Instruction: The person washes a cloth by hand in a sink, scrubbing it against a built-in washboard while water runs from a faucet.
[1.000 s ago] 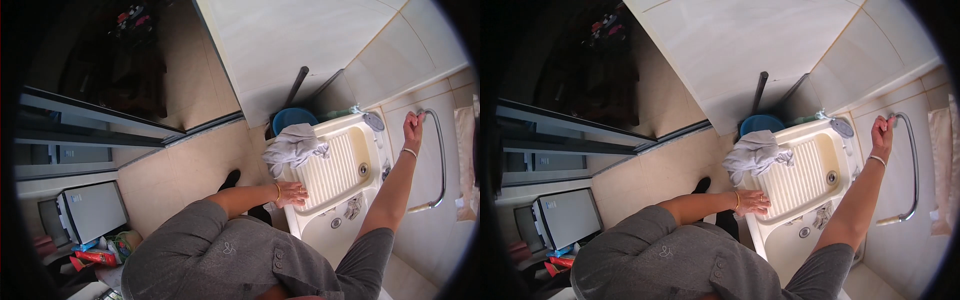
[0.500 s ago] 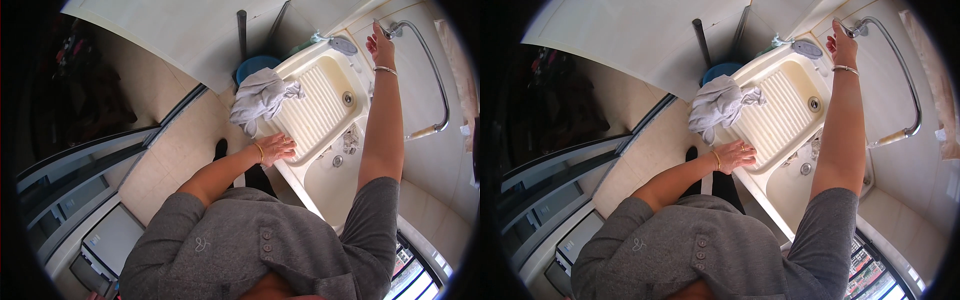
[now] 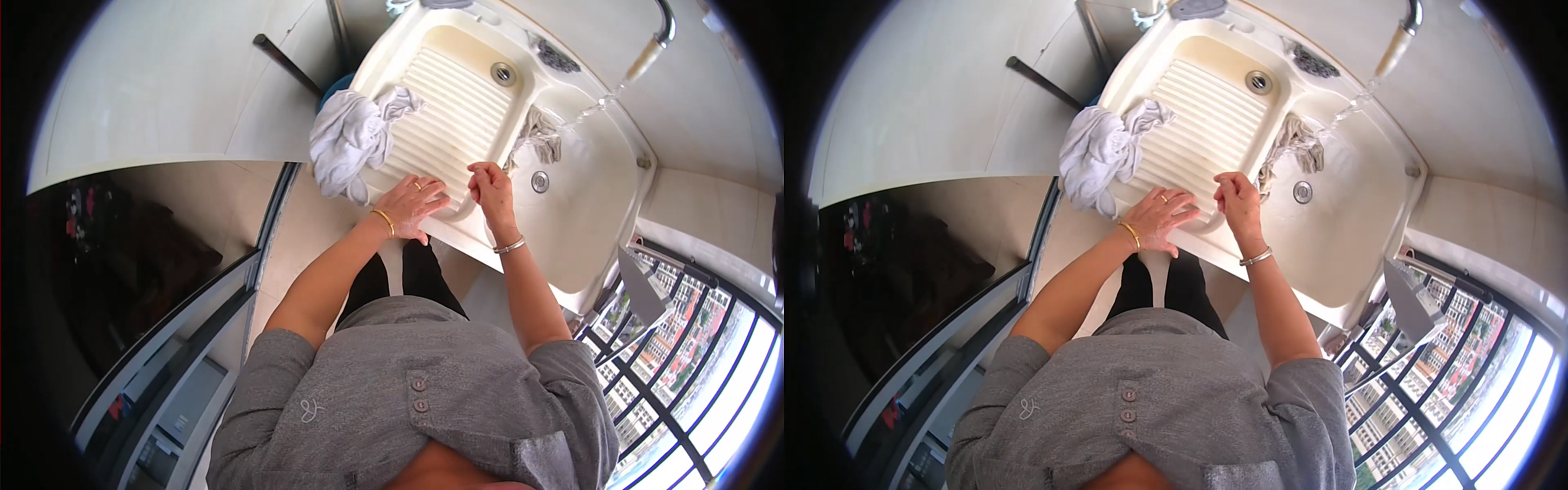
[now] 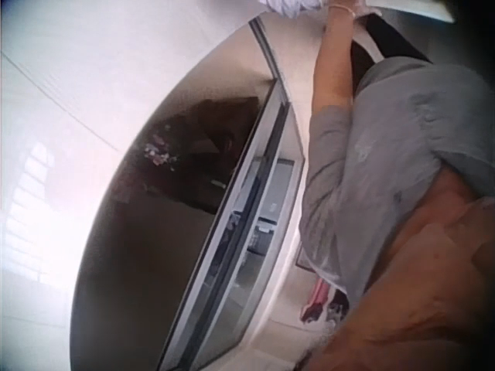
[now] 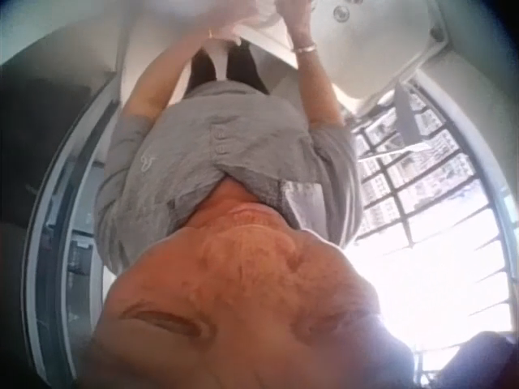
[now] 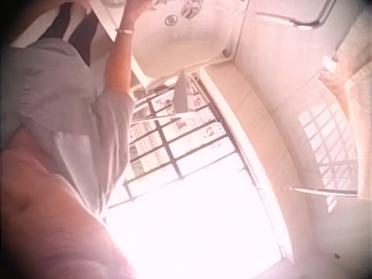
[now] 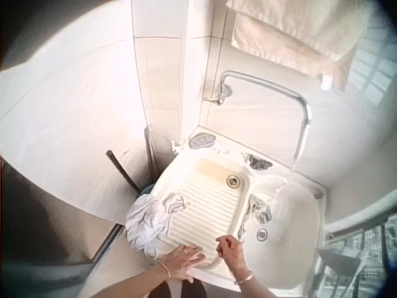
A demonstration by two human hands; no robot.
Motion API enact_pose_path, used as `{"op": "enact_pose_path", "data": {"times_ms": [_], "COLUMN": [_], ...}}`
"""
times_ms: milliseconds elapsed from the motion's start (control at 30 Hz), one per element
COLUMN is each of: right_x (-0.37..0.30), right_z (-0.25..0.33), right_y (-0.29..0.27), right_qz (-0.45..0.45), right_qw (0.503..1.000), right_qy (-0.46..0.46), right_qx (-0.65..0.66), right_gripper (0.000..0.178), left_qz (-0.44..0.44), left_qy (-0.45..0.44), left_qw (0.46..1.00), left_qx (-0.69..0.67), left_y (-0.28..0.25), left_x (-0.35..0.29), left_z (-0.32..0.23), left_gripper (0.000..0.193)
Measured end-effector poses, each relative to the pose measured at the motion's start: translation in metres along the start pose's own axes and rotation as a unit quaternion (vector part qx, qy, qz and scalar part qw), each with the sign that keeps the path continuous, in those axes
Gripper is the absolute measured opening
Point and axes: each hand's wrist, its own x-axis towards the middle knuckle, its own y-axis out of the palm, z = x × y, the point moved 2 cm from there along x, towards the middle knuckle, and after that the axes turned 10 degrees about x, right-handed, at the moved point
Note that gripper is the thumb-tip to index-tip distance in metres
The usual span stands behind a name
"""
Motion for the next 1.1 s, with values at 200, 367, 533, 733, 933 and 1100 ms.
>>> {"op": "enact_pose_path", "data": {"times_ms": [200,367,533,733,933,1100], "right_x": [0.005,0.056,0.082,0.092,0.072,0.037], "right_z": [-0.072,-0.092,-0.099,-0.111,-0.022,0.112], "right_y": [-0.167,-0.170,-0.100,-0.132,-0.187,-0.213], "right_qz": [-0.201,-0.210,-0.116,-0.167,-0.173,-0.128], "right_qw": [0.965,0.914,0.864,0.918,0.982,0.949], "right_qy": [0.108,-0.112,-0.027,-0.008,-0.069,-0.159], "right_qx": [-0.128,-0.329,-0.488,-0.361,-0.036,0.241], "right_gripper": [0.011,0.020,0.035,0.030,0.022,0.020], "left_qz": [-0.087,-0.097,-0.093,-0.090,-0.100,-0.112], "left_qy": [0.005,0.010,-0.010,-0.001,-0.008,0.013], "left_qw": [0.996,0.995,0.994,0.994,0.993,0.992], "left_qx": [0.005,0.032,0.052,0.058,0.066,0.059], "left_y": [0.004,0.003,0.001,-0.002,0.004,0.008], "left_x": [0.008,0.016,0.011,0.020,0.014,0.034], "left_z": [-0.009,-0.016,-0.015,-0.021,-0.019,-0.027], "left_gripper": [0.082,0.079,0.077,0.079,0.080,0.080]}}
